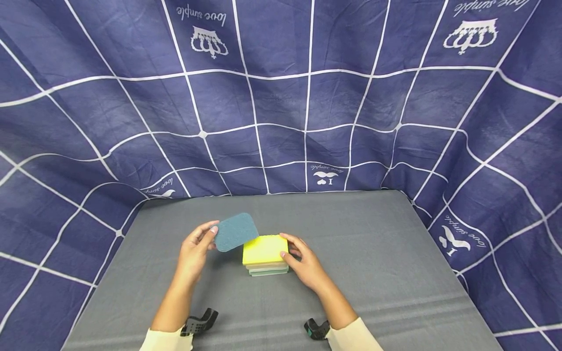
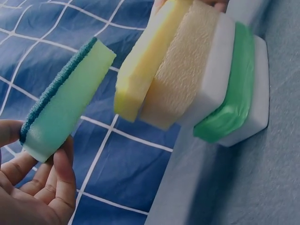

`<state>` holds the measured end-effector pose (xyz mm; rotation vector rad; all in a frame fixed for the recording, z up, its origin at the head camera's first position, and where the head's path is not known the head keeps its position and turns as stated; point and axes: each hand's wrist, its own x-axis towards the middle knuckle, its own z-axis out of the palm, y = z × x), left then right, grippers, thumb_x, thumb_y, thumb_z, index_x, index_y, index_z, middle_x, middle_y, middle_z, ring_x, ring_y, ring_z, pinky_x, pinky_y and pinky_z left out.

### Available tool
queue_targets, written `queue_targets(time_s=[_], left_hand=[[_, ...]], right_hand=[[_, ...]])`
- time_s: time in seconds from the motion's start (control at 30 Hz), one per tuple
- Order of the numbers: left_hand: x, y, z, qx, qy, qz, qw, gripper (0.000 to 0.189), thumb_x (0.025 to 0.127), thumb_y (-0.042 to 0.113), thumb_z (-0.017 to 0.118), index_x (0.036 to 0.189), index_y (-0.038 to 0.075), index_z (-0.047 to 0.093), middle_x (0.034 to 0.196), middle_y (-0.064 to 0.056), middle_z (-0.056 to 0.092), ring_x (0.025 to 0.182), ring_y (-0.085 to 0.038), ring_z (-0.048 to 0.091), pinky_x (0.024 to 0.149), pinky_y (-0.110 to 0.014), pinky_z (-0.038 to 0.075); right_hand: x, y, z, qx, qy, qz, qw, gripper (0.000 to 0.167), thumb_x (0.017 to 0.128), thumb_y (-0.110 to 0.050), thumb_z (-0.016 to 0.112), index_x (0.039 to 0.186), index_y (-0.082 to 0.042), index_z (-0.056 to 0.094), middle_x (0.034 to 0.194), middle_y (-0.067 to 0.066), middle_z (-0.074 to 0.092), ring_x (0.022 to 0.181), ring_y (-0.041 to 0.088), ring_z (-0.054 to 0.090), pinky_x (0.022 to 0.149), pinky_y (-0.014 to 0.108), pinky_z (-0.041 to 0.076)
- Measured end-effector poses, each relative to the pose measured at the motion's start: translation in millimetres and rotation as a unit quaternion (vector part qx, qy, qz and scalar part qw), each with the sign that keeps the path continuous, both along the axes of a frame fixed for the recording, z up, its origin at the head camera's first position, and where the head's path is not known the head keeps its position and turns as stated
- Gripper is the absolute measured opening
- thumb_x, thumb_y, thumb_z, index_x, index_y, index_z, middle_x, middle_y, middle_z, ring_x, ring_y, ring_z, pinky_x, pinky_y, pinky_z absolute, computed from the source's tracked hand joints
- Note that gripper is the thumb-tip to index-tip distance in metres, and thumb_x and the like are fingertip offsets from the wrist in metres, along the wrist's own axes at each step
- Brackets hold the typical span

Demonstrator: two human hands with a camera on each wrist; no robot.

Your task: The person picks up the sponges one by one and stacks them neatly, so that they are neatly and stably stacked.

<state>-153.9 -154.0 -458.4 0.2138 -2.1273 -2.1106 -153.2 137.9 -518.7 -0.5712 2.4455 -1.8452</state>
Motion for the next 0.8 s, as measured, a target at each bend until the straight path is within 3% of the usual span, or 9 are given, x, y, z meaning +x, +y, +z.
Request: queue_targets(time_s=[0.23, 0.5, 0.63, 0.73, 0.8], left_hand=[[0.9, 13.5, -0.8, -0.006, -0.004, -0.035, 0.9994, 0.033, 0.102, 0.023, 0.061, 0.129, 0.005, 0.066, 0.102, 0.0, 0.07, 0.084, -0.01, 0.064, 0.079, -0.027, 0.053], [-0.5, 29.6, -4.7, -0.019, 0.002, -0.058, 0.9981, 0.03, 0.101, 0.018, 0.062, 0.126, 0.003, 0.066, 0.095, -0.003, 0.067, 0.077, -0.009, 0.061, 0.075, -0.024, 0.052], [0.1, 35.3, -5.3, -0.026, -0.001, -0.068, 0.9973, 0.029, 0.101, 0.017, 0.062, 0.126, 0.002, 0.066, 0.101, -0.01, 0.068, 0.077, -0.009, 0.063, 0.074, -0.024, 0.052], [0.3, 38.5, -5.6, -0.022, -0.001, -0.072, 0.9972, 0.028, 0.1, 0.017, 0.063, 0.125, 0.003, 0.066, 0.106, -0.014, 0.07, 0.076, -0.008, 0.063, 0.072, -0.024, 0.052], [0.5, 40.6, -6.2, -0.018, -0.003, -0.074, 0.9971, 0.029, 0.1, 0.017, 0.064, 0.125, 0.002, 0.065, 0.106, -0.014, 0.07, 0.075, -0.008, 0.063, 0.072, -0.023, 0.051]], right_hand=[[1.9, -0.8, 0.5, 0.003, 0.008, -0.003, 1.0, 0.05, 0.099, -0.025, 0.067, 0.146, -0.027, 0.051, 0.15, 0.006, 0.051, 0.14, 0.028, 0.049, 0.111, 0.05, 0.043], [1.8, -1.7, -1.0, -0.002, 0.012, -0.001, 0.9999, 0.056, 0.096, -0.017, 0.07, 0.148, -0.021, 0.049, 0.148, 0.01, 0.051, 0.135, 0.031, 0.052, 0.109, 0.051, 0.045], [1.9, -3.1, -0.8, 0.007, 0.032, -0.002, 0.9995, 0.063, 0.092, -0.01, 0.074, 0.15, -0.01, 0.048, 0.148, 0.013, 0.05, 0.133, 0.032, 0.052, 0.109, 0.043, 0.047], [7.5, -6.0, 11.3, 0.015, 0.051, -0.003, 0.9986, 0.065, 0.089, -0.007, 0.076, 0.149, -0.003, 0.048, 0.147, 0.016, 0.05, 0.133, 0.027, 0.051, 0.108, 0.035, 0.048], [11.9, -7.8, 20.9, 0.017, 0.06, -0.003, 0.998, 0.066, 0.088, -0.005, 0.077, 0.148, -0.003, 0.048, 0.147, 0.016, 0.05, 0.134, 0.021, 0.049, 0.109, 0.037, 0.047]])
